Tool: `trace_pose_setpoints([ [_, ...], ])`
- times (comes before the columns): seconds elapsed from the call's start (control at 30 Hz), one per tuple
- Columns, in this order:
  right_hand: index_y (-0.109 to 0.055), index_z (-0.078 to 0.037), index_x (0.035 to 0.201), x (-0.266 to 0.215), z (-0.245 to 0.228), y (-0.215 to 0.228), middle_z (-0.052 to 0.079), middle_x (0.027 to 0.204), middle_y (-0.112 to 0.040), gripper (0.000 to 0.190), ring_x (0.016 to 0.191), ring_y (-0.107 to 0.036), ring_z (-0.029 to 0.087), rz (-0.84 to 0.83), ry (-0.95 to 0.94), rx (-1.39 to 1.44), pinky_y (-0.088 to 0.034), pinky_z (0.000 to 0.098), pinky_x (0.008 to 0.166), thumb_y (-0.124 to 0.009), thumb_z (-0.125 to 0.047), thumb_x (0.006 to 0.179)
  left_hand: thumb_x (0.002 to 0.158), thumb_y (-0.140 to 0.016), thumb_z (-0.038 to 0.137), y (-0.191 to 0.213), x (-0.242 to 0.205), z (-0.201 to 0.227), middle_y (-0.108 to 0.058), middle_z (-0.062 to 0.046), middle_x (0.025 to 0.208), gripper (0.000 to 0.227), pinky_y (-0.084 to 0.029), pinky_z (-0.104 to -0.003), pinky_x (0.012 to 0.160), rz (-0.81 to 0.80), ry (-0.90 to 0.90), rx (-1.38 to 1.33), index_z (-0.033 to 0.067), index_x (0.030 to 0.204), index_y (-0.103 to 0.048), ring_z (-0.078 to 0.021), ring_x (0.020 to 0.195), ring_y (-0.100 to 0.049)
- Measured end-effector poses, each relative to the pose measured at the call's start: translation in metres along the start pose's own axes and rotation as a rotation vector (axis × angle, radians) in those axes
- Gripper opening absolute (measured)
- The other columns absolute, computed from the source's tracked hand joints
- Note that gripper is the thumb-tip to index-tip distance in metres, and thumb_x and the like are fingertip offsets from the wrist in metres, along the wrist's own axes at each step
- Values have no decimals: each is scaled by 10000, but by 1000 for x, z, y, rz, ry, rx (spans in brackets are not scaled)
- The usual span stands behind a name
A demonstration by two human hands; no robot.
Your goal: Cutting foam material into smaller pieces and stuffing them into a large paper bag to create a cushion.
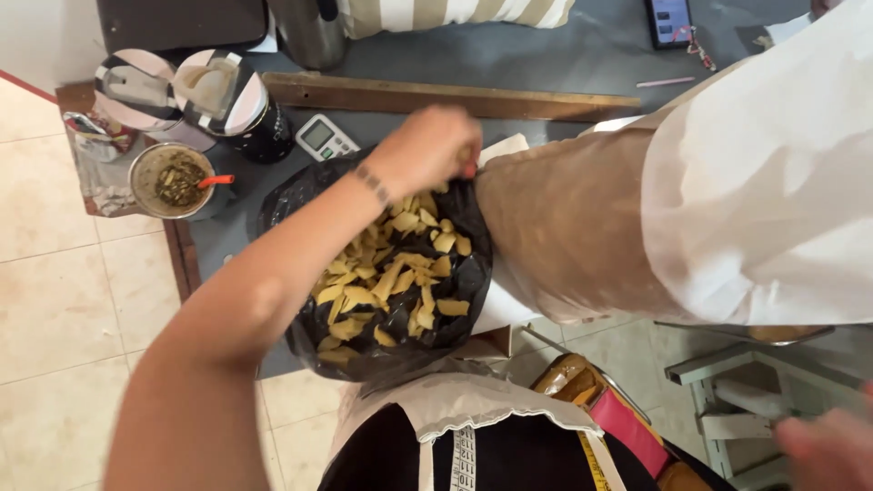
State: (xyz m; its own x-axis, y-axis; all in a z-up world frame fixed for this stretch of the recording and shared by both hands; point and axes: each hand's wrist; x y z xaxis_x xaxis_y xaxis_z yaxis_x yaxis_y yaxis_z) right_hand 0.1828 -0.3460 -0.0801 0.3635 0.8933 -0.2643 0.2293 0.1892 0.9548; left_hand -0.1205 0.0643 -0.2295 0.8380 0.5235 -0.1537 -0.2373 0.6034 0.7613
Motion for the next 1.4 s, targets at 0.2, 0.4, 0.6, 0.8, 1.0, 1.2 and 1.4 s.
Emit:
trace_pose_setpoints([
  [0.2,-657,-88,1214,111,-225,-76,86,1320,-676,328,1167,-685,243,155,902,309,-560,388,967,-710,-155,897,910,-678,303,-60,-134,-29,-649,-119,1203,257,-577,-388,904,122,-56,-17,106,1075,-671,-274,1052,-667],
  [0.4,-344,60,1496,256,-279,-182,335,1410,-492,633,1326,-508,452,346,733,97,-571,506,960,-597,101,918,830,-764,369,-92,-205,-72,-575,-91,1408,193,-376,-492,1059,755,169,575,202,920,-729,-327,1350,-468],
  [0.6,-645,-94,1081,302,-284,-178,120,937,-628,278,839,-648,347,562,681,-210,-545,439,649,-597,32,838,841,-748,299,-93,-240,-73,-534,-58,1459,553,-446,-442,948,598,344,594,132,1349,-606,-269,1103,-575],
  [0.8,-670,-19,1192,246,-300,-113,154,1036,-601,368,895,-606,411,469,826,6,-506,515,704,-589,109,857,862,-552,-79,-43,-256,-1,-268,-175,1631,757,-405,-364,389,467,319,167,39,1563,-289,-249,445,-489],
  [1.0,-660,-8,1190,219,-300,-87,162,1072,-635,372,984,-619,381,431,852,212,-515,475,808,-551,119,857,888,-567,8,-10,-253,42,-257,-200,1644,800,-482,-313,521,450,198,-220,127,1588,-198,-139,484,-536],
  [1.2,-641,-6,1180,212,-301,-61,155,1159,-674,351,1099,-609,349,429,888,385,-484,436,954,-514,133,883,874,-543,-16,10,-244,63,-300,-185,1649,782,-442,-323,513,501,121,-191,127,1581,-240,-142,447,-484],
  [1.4,-541,-41,1296,203,-286,-70,165,1295,-561,378,1167,-581,343,424,840,398,-501,433,911,-619,62,942,837,-525,21,-2,-241,37,-199,-146,1680,832,-452,-405,505,356,264,-84,103,1592,-186,-266,494,-547],
])
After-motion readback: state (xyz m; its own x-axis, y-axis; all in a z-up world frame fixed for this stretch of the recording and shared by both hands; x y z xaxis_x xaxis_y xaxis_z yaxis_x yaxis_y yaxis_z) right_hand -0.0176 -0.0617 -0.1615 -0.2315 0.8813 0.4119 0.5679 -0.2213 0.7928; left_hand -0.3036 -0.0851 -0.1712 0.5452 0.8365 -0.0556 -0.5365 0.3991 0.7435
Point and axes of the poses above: each hand's wrist, its own x-axis towards the middle knuckle, its own y-axis out of the back of the hand, z = x × y
